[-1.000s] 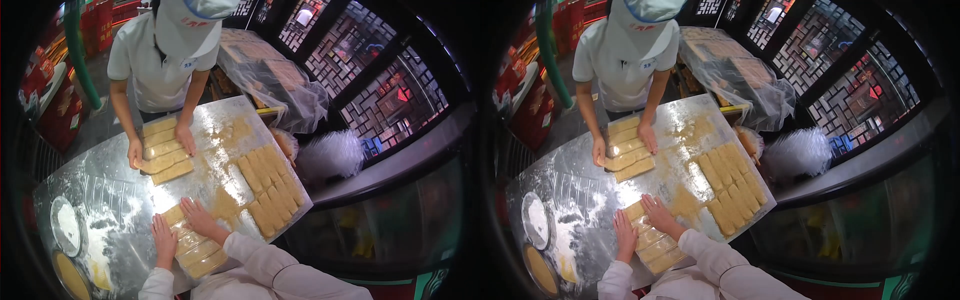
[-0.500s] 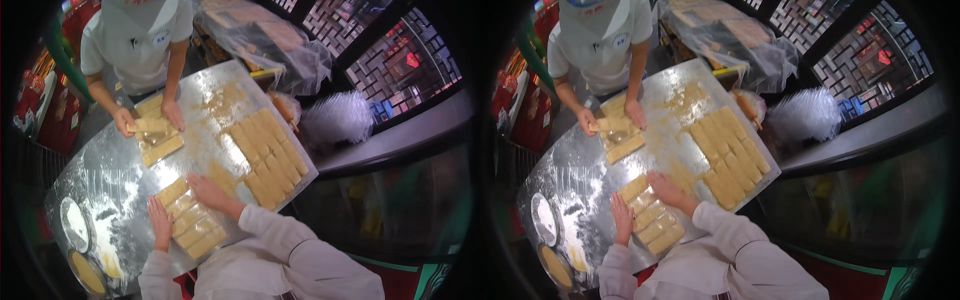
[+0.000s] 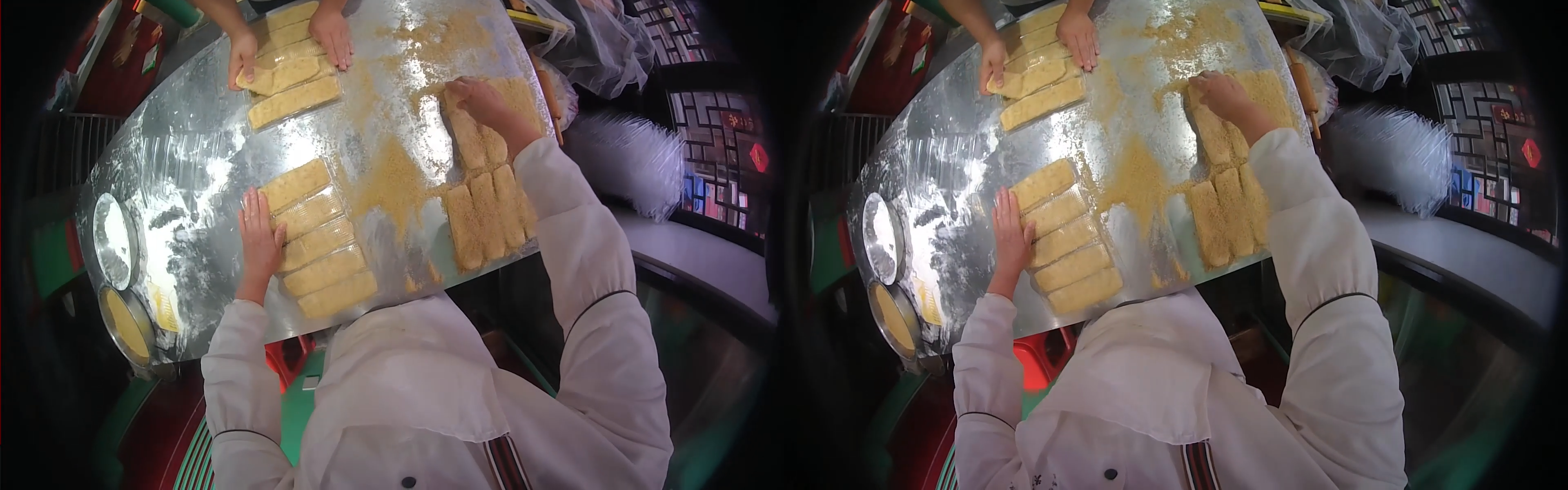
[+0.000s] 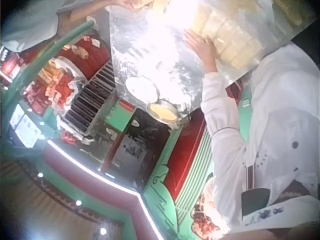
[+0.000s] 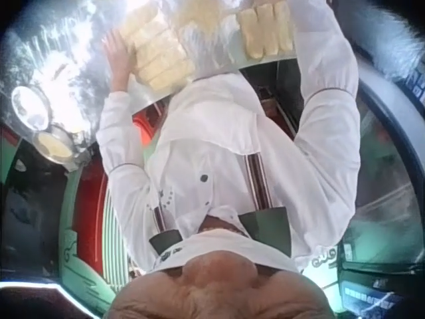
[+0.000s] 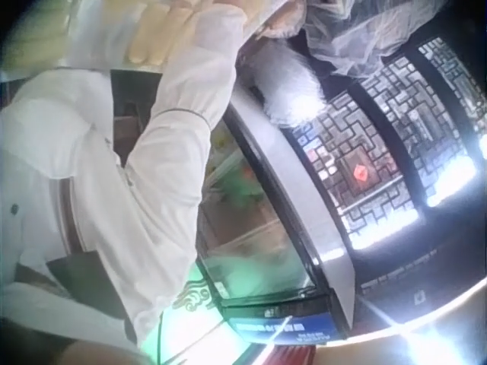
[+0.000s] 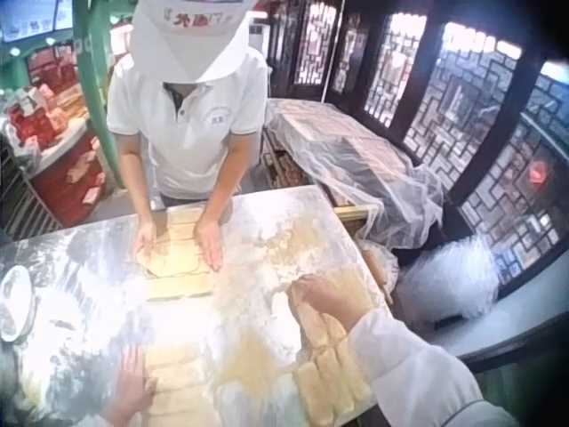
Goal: The recorder prepares rectangular pieces of dough, coatings them with sesame seeds, and then cleans the work surface.
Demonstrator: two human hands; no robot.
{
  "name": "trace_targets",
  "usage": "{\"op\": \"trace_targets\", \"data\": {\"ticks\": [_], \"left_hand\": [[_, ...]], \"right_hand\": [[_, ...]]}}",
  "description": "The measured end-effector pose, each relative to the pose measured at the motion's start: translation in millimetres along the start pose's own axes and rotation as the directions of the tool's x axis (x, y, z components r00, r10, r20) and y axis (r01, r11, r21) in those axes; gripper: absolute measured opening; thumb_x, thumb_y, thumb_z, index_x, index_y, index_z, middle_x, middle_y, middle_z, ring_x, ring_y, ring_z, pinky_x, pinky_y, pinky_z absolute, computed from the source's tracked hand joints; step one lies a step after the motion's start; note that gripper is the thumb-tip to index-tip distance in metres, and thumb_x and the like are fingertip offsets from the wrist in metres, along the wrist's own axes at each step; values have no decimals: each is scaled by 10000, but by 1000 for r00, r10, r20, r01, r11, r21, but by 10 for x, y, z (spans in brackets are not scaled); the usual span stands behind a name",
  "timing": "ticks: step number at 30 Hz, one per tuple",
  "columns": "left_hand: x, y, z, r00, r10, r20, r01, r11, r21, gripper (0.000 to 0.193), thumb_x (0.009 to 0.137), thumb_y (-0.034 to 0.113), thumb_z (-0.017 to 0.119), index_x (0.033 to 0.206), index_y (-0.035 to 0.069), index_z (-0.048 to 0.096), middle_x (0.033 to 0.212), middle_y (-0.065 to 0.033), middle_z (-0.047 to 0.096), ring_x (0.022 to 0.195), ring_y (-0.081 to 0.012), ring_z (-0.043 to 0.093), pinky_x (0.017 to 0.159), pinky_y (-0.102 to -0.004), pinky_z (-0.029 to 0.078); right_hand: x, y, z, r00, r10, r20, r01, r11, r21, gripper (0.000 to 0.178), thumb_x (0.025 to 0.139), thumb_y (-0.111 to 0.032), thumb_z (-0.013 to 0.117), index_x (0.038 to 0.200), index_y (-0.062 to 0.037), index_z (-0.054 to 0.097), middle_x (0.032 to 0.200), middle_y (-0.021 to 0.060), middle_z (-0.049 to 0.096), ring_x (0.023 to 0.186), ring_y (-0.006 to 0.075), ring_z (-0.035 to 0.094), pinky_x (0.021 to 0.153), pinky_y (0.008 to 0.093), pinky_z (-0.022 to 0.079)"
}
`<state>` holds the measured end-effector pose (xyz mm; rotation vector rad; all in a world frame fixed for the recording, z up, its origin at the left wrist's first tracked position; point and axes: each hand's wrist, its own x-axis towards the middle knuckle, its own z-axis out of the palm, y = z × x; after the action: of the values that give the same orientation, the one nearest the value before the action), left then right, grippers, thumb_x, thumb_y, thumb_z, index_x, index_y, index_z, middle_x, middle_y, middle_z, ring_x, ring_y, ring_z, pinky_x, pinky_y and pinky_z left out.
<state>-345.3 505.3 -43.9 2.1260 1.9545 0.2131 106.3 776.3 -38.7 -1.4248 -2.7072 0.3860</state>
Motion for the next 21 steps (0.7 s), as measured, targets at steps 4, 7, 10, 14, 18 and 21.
{"op": "trace_targets", "data": {"ticks": [4, 7, 10, 14, 18, 21], "left_hand": [[3, -3, -13, 1000, 18, -24, -18, 1000, 11, 733, 899, 240, 569, 1478, -5, 192, 1557, -188, 153, 1447, -340, 129, 1156, -494, 121], [17, -9, 5, 1000, -6, -6, 6, 1000, 6, 714, 901, 232, 566, 1474, 0, 210, 1560, -174, 157, 1449, -326, 130, 1157, -492, 118], [51, 11, -34, 1000, 10, -12, -11, 999, -33, 700, 901, 192, 565, 1476, 3, 215, 1555, -183, 169, 1444, -342, 140, 1150, -504, 130], [-19, -70, -113, 999, -43, 11, 43, 999, -15, 632, 897, 197, 564, 1439, -4, 310, 1539, -181, 224, 1436, -321, 185, 1151, -477, 156], [-118, -89, -107, 971, -172, -166, 120, 951, -285, 549, 883, 116, 574, 1391, 7, 397, 1495, -187, 313, 1384, -335, 289, 1118, -426, 261], [-265, -184, -32, 904, -293, -312, 205, 937, -284, 508, 863, 49, 591, 1351, 15, 455, 1331, -161, 473, 1199, -310, 476, 1003, -365, 410]], "right_hand": [[278, 89, -42, 980, 15, 197, 2, 996, -86, 368, 735, -181, 729, 1081, -116, 620, 1068, 88, 578, 1107, 302, 530, 951, 399, 447], [341, 80, -139, 959, 62, 276, -15, 986, -167, 359, 694, -225, 758, 1010, -110, 631, 1078, 82, 572, 1129, 289, 518, 939, 398, 448], [236, 117, -373, 950, -80, 303, 119, 987, -110, 328, 732, -226, 721, 1008, -88, 609, 1034, 116, 601, 1040, 328, 567, 890, 416, 470], [-98, -460, -929, 919, 58, 389, -120, 983, 136, 291, 794, -191, 656, 971, -20, 500, 814, 178, 644, 752, 337, 636, 696, 420, 514], [-487, -1228, -1376, 930, 201, 307, -293, 910, 292, 216, 862, -132, 602, 1023, -27, 505, 794, 131, 607, 624, 177, 621, 556, 301, 510], [-554, -1735, -1336, 980, 111, 167, -180, 854, 488, 215, 881, -92, 591, 1082, -44, 533, 810, 157, 637, 642, 189, 643, 569, 295, 521]]}}
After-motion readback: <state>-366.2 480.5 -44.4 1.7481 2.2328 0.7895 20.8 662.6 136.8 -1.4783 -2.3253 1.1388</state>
